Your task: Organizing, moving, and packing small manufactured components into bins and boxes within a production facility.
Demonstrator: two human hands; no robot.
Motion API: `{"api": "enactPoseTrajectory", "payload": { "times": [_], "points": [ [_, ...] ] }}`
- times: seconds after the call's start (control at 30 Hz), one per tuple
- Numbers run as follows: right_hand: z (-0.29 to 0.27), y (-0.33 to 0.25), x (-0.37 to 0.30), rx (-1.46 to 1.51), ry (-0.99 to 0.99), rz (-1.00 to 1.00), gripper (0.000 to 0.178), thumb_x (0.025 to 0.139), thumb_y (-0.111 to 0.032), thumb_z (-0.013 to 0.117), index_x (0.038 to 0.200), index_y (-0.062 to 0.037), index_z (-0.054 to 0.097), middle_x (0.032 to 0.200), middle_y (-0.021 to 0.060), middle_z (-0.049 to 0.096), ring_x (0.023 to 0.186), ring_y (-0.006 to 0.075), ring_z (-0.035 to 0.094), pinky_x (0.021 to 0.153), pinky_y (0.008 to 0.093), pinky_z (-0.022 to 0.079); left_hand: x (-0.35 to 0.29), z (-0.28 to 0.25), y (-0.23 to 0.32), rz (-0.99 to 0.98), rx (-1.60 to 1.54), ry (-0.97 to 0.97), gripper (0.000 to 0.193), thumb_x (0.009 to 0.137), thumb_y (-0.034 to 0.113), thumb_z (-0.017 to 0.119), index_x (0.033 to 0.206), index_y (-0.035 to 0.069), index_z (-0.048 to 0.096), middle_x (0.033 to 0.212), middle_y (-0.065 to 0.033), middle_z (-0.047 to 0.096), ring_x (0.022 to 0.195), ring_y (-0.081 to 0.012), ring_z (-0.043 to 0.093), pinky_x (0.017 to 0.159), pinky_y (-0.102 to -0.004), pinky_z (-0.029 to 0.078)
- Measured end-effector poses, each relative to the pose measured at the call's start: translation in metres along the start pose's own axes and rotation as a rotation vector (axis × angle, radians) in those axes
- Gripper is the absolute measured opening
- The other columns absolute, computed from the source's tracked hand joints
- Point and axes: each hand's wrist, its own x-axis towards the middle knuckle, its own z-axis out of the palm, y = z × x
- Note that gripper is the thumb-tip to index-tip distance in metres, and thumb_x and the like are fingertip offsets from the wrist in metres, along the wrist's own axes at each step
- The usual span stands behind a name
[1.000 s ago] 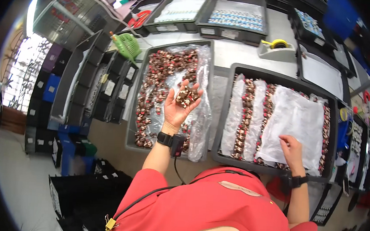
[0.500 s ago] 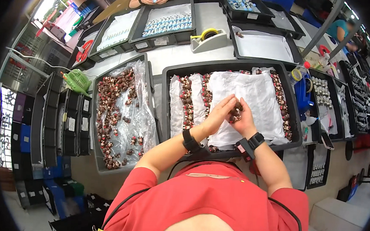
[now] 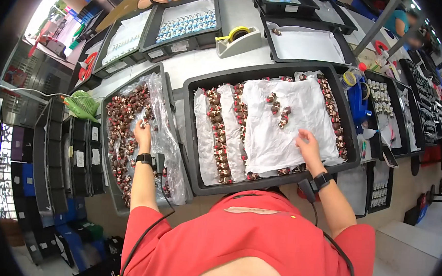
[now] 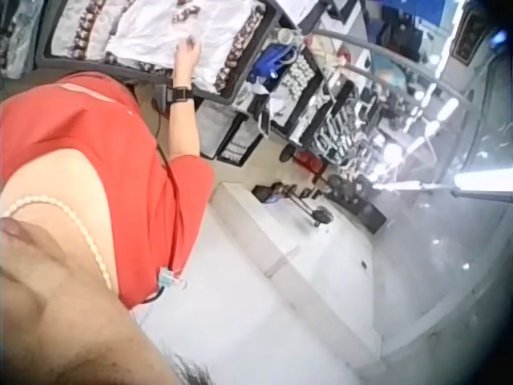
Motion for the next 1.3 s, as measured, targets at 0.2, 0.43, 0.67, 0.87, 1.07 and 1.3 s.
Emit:
{"api": "enactPoseTrajectory", "payload": {
  "times": [0.2, 0.43, 0.67, 0.87, 1.07, 1.3],
  "points": [
    [-0.008, -0.003, -0.047, -0.107, 0.076, -0.071, 0.025, 0.079, -0.009, 0.054, 0.104, -0.0020, 0.055, 0.090, 0.0015, 0.057, 0.068, 0.0050, 0.050, 0.059, 0.0191, 0.039, -0.023, 0.014, -0.010, 0.175, 0.482, -0.325, 0.039, 0.069, 0.014, 0.064, 0.105, 0.012, 0.053, 0.108, -0.0137, 0.046, 0.100, -0.0323, 0.045, 0.082, -0.0416, 0.040],
    [-0.006, -0.005, -0.066, -0.089, 0.108, -0.088, 0.019, 0.080, -0.009, 0.054, 0.097, -0.0011, 0.058, 0.076, -0.0014, 0.057, 0.066, 0.0039, 0.049, 0.059, 0.0185, 0.039, -0.011, 0.018, -0.023, 0.443, 0.352, -0.358, 0.038, 0.071, 0.001, 0.054, 0.108, 0.006, 0.047, 0.108, -0.0179, 0.045, 0.094, -0.0338, 0.048, 0.080, -0.0395, 0.041],
    [0.009, -0.012, -0.061, -0.194, 0.022, -0.139, 0.021, 0.077, -0.012, 0.056, 0.097, -0.0028, 0.059, 0.080, 0.0027, 0.060, 0.070, 0.0103, 0.054, 0.066, 0.0236, 0.043, -0.004, 0.001, -0.016, 0.183, -0.086, -0.045, 0.026, 0.069, 0.008, 0.057, 0.095, 0.003, 0.054, 0.085, -0.0128, 0.058, 0.076, -0.0241, 0.056, 0.068, -0.0338, 0.045],
    [0.010, -0.012, -0.052, -0.338, -0.007, -0.200, 0.023, 0.077, -0.013, 0.056, 0.097, -0.0032, 0.059, 0.092, 0.0078, 0.060, 0.077, 0.0147, 0.056, 0.070, 0.0271, 0.045, -0.106, -0.023, 0.159, 0.273, -0.425, -0.519, 0.026, 0.075, 0.007, 0.057, 0.101, 0.005, 0.053, 0.092, -0.0069, 0.058, 0.079, -0.0147, 0.057, 0.068, -0.0267, 0.047],
    [0.002, -0.022, -0.025, -0.285, -0.148, -0.225, 0.024, 0.077, -0.013, 0.056, 0.098, -0.0028, 0.059, 0.089, 0.0073, 0.061, 0.074, 0.0152, 0.057, 0.069, 0.0267, 0.045, -0.214, 0.054, 0.243, 0.506, -0.456, -1.031, 0.036, 0.072, 0.009, 0.063, 0.107, 0.007, 0.052, 0.088, -0.0080, 0.058, 0.069, -0.0129, 0.056, 0.062, -0.0259, 0.046],
    [-0.039, -0.004, -0.016, -0.429, -0.398, -0.368, 0.026, 0.075, -0.015, 0.059, 0.099, -0.0036, 0.059, 0.089, 0.0113, 0.060, 0.080, 0.0209, 0.057, 0.070, 0.0301, 0.046, -0.196, 0.145, 0.251, 0.543, -0.330, -0.337, 0.042, 0.069, 0.012, 0.063, 0.108, 0.001, 0.051, 0.090, -0.0127, 0.054, 0.071, -0.0219, 0.052, 0.065, -0.0320, 0.044]
  ]
}}
